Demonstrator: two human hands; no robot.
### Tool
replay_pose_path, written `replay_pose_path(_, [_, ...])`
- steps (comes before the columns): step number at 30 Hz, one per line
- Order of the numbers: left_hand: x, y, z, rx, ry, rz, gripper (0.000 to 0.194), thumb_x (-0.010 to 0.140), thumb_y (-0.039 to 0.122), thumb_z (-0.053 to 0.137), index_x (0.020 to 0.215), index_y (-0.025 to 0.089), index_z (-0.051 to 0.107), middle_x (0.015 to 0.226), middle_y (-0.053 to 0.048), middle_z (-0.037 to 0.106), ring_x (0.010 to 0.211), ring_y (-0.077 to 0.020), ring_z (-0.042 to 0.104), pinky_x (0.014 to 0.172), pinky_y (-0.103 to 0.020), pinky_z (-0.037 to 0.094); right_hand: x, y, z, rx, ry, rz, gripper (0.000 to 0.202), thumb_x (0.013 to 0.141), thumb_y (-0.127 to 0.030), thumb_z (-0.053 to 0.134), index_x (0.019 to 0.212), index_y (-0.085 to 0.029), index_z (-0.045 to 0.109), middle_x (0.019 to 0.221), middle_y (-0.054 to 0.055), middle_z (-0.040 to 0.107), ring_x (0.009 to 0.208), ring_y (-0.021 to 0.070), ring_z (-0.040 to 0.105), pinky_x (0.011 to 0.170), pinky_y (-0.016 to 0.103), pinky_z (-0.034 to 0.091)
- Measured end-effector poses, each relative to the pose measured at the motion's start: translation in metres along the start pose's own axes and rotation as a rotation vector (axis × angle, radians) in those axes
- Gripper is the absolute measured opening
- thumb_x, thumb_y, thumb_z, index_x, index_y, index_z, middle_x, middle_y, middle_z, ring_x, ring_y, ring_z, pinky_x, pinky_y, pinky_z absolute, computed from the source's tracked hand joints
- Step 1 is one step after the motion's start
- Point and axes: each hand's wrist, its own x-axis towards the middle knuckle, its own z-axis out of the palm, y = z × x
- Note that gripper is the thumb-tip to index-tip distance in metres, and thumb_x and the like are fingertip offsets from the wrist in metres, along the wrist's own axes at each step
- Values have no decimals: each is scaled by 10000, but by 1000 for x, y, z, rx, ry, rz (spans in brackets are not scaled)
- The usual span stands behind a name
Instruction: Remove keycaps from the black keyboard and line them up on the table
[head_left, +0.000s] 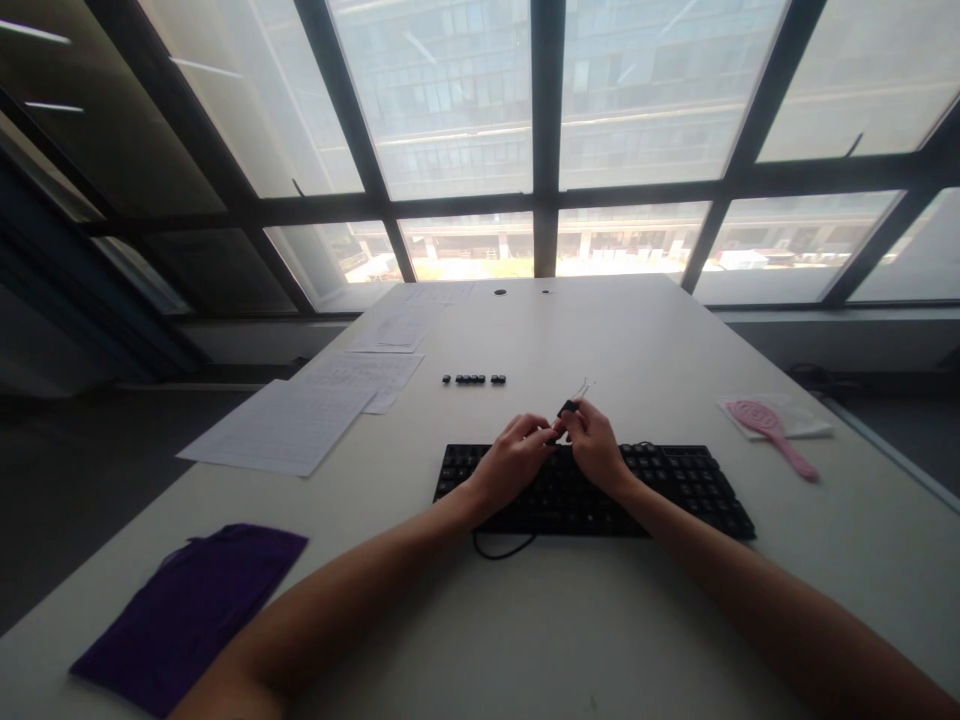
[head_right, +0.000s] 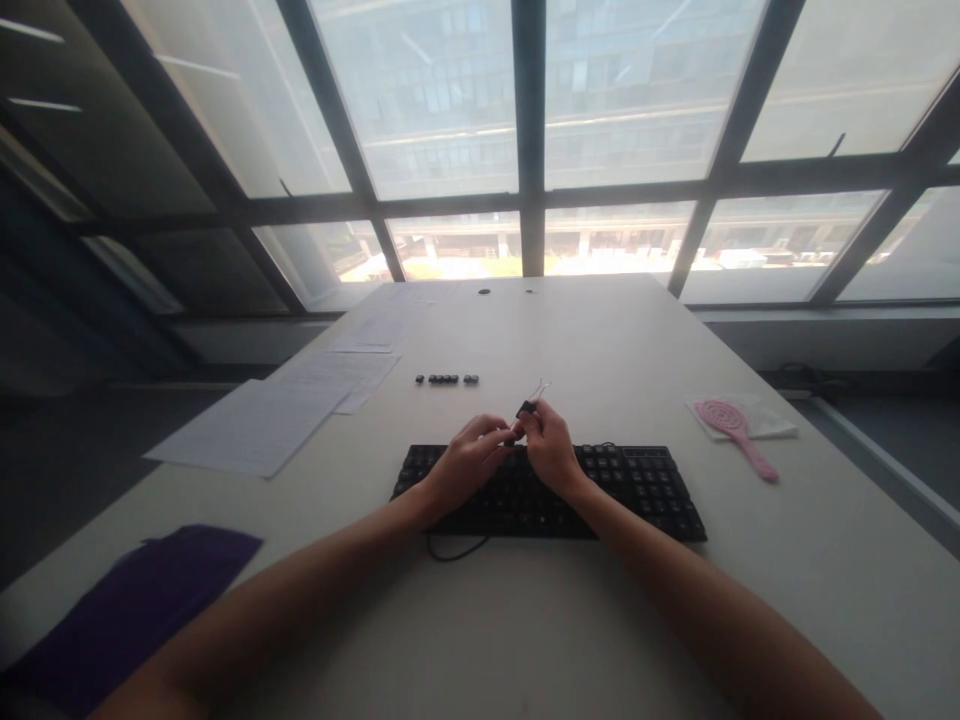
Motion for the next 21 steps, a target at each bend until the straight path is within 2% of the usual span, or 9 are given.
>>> replay_pose_path(3, [8,-6,-9,-106,20,-124,165,919,230,614,1054,193,702,1000,-71,669,914,-171,635,830,-306,537,0,0,0,8,5,6,200,946,-369,482,826,-212,518,711,13,658,671,167,628,638,277,463])
replay_pose_path(5, [13,-18,-19,-126,-6,-196,157,895,230,634,1012,181,726,937,-59,695,837,-158,652,772,-279,534,0,0,0,3,7,13,207,948,-372,477,824,-212,517,708,15,665,653,163,626,634,278,460])
replay_pose_path(11, [18,-79,-40,3,-113,-398,186,818,241,683,966,139,728,777,-41,718,699,-157,651,711,-277,523,2,3,1,-2,2,27,205,946,-356,476,813,-209,525,704,22,675,656,165,633,643,283,458])
replay_pose_path(16, [12,-114,-42,66,-246,-389,115,802,242,681,859,165,743,777,-36,731,694,-159,631,716,-281,512,2,1,2,4,2,34,221,941,-368,476,796,-209,524,702,22,683,638,158,625,628,276,454])
replay_pose_path(21, [8,-128,-41,64,-196,-351,137,789,264,716,890,183,759,946,-52,717,721,-144,601,742,-282,508,2,-1,2,16,-3,41,218,935,-357,482,784,-208,529,701,22,684,638,158,625,626,275,454])
